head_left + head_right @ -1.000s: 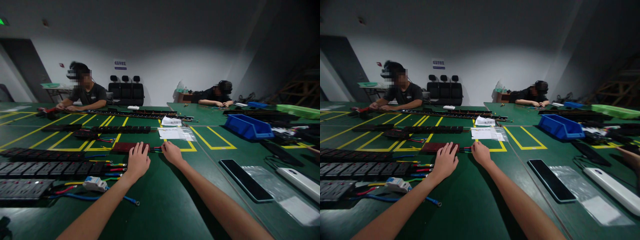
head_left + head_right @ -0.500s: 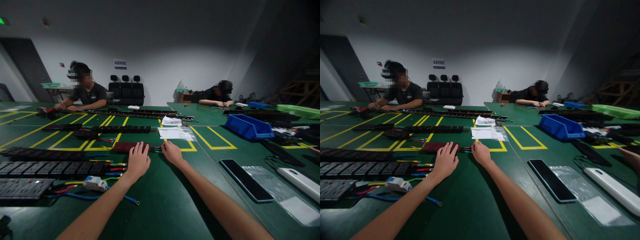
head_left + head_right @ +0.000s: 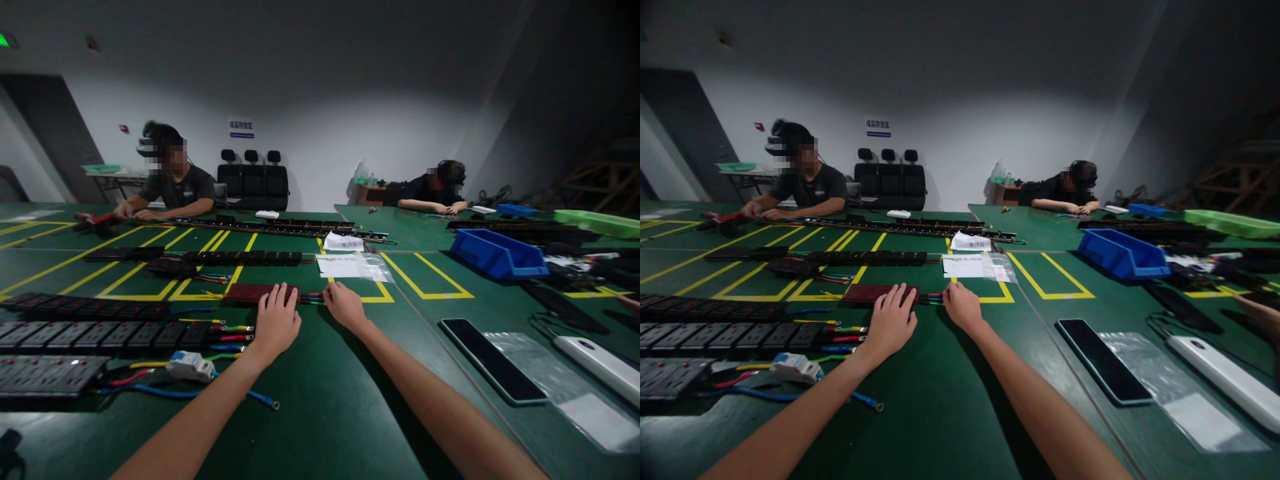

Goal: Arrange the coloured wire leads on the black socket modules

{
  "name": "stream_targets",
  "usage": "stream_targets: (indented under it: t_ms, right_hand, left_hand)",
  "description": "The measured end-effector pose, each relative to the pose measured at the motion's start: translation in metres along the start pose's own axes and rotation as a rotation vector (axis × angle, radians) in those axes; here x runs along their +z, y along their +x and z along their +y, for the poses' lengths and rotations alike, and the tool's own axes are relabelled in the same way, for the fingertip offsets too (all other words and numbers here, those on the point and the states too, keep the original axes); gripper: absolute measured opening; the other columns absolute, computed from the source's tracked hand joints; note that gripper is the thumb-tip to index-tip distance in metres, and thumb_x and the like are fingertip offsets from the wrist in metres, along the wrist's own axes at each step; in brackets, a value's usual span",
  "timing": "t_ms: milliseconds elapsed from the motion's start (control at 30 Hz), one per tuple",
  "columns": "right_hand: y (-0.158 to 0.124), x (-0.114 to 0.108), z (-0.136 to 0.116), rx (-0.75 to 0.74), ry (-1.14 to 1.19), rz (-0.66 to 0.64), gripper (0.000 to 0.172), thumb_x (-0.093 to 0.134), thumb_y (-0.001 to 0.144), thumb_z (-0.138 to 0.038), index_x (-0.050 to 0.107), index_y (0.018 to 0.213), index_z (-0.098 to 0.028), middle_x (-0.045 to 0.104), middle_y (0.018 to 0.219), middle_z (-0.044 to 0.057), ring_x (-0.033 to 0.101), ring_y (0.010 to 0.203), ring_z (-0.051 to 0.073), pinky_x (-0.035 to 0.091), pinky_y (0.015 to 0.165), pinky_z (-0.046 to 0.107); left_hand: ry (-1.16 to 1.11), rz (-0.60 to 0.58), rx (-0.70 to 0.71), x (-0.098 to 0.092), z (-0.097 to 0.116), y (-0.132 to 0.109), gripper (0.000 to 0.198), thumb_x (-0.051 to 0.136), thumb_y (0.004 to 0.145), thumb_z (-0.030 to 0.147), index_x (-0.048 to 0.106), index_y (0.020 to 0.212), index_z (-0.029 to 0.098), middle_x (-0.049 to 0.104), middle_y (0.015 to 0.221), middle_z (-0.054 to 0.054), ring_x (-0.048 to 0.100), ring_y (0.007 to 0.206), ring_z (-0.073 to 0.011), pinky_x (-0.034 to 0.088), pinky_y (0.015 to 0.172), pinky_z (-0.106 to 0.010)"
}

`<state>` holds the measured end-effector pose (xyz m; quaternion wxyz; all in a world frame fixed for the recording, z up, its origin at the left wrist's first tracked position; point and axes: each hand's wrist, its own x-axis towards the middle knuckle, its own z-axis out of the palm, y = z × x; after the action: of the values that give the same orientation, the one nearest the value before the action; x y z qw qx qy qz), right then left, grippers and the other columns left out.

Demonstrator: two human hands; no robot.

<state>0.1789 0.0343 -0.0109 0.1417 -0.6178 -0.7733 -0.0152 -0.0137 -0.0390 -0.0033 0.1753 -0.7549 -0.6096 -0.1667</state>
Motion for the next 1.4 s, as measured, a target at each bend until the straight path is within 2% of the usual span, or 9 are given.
stream_targets:
  t_ms: [633,1200,1400]
  right_hand:
    - [-0.0002,-0.0004,0.0004,-0.012,0.005,0.019,0.028,0.037,0.105,-0.036,0.061,0.105,-0.021,0.066,0.105,0.005,0.065,0.085,0.016,0.035,0.064,0.026]
    - [-0.0001,-0.0007,0.0004,0.0,0.003,-0.007,0.03,0.036,0.105,-0.037,0.061,0.108,-0.021,0.065,0.106,0.007,0.064,0.086,0.017,0.037,0.068,0.026]
    - [0.0004,0.0013,0.0016,-0.012,-0.006,0.026,0.027,0.037,0.105,-0.036,0.06,0.104,-0.022,0.066,0.103,0.004,0.064,0.083,0.017,0.034,0.064,0.026]
  left_hand:
    - [-0.009,-0.017,-0.005,-0.0009,0.0002,0.0006,0.052,0.046,0.094,0.03,0.052,0.144,0.018,0.049,0.151,-0.014,0.042,0.141,-0.0315,0.036,0.112,-0.05]
    - [-0.012,-0.012,-0.008,-0.0017,0.0007,0.0008,0.052,0.046,0.094,0.03,0.052,0.145,0.019,0.049,0.151,-0.014,0.043,0.141,-0.0315,0.037,0.112,-0.05]
    - [-0.002,-0.014,-0.001,-0.0009,0.0004,0.0004,0.052,0.045,0.095,0.03,0.052,0.145,0.018,0.048,0.152,-0.014,0.042,0.141,-0.0312,0.036,0.112,-0.05]
